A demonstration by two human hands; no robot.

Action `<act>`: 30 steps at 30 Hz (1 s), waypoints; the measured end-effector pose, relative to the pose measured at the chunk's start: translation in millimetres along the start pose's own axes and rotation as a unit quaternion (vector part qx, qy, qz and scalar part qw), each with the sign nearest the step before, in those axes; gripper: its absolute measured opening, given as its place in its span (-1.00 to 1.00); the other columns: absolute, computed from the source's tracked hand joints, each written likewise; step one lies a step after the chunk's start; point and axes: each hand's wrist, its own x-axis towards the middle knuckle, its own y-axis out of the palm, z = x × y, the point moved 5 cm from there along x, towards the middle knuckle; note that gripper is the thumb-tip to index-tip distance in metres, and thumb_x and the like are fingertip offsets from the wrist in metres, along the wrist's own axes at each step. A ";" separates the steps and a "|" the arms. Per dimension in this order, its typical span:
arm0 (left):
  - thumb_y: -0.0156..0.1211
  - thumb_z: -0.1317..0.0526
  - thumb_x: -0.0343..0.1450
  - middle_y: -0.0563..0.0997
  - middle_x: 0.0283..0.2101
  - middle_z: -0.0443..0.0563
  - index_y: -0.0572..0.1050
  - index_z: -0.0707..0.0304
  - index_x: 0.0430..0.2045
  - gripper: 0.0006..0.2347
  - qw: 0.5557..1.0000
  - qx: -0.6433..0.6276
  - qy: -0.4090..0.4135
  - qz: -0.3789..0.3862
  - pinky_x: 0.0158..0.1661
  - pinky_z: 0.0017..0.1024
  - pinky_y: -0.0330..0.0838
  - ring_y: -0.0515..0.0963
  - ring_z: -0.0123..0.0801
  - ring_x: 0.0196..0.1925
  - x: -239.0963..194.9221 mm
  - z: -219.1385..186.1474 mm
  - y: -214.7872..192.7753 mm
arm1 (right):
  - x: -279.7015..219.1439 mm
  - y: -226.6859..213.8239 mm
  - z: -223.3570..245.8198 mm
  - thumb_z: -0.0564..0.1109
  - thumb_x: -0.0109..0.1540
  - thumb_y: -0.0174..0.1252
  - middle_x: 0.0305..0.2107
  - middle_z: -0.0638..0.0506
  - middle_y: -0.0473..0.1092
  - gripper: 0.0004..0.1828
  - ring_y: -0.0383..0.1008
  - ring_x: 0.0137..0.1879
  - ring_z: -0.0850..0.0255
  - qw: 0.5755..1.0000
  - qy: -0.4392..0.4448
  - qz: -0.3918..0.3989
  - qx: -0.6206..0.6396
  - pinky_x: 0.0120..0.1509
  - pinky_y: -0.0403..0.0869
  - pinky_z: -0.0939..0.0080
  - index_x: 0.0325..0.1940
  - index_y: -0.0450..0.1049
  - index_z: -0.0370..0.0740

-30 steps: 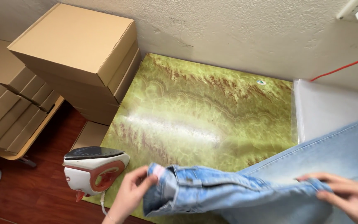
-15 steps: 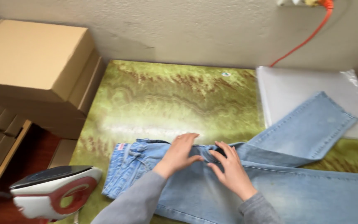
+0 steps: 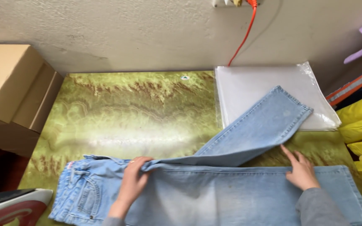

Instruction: The person removes a pair of light blue jeans from a hanger, lays them on an ironing board, and irons them with a red and white iron. The person repeatedly smooths, flips, and irons different sections of the jeans, including the legs and waist area.

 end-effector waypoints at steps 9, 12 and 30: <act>0.41 0.28 0.40 0.76 -0.05 0.05 0.68 0.32 -0.08 -0.77 0.936 -0.124 -0.255 -0.210 0.11 -0.41 0.49 0.66 -0.31 0.08 -43.0 44.0 -42.4 | -4.3 -16.3 -28.3 0.36 0.11 0.40 0.35 0.29 0.44 -0.17 0.36 0.47 0.26 0.940 -0.014 0.202 -0.275 0.59 0.27 -0.02 0.42 0.31 0.33; 0.41 0.35 0.39 0.73 -0.06 0.02 0.66 0.32 -0.11 -0.79 0.937 -0.154 -0.217 -0.226 0.13 -0.43 0.49 0.64 -0.36 0.06 -36.3 44.0 -43.4 | 33.5 -40.3 -31.4 0.18 0.15 0.45 0.06 0.33 0.67 -0.67 0.65 0.25 0.27 0.947 -0.024 0.222 -0.230 0.40 0.51 0.23 0.00 0.68 0.38; 0.44 0.34 0.36 0.79 -0.05 -0.01 0.74 0.23 -0.11 -0.78 0.911 -0.177 -0.347 -0.131 0.08 -0.44 0.47 0.67 -0.35 0.05 -28.3 19.4 -54.6 | 188.5 -99.1 95.1 0.38 0.26 0.27 0.32 0.36 0.25 -0.66 0.13 0.59 0.29 0.860 -0.194 0.125 -0.455 0.94 -0.15 -0.23 0.10 0.65 0.54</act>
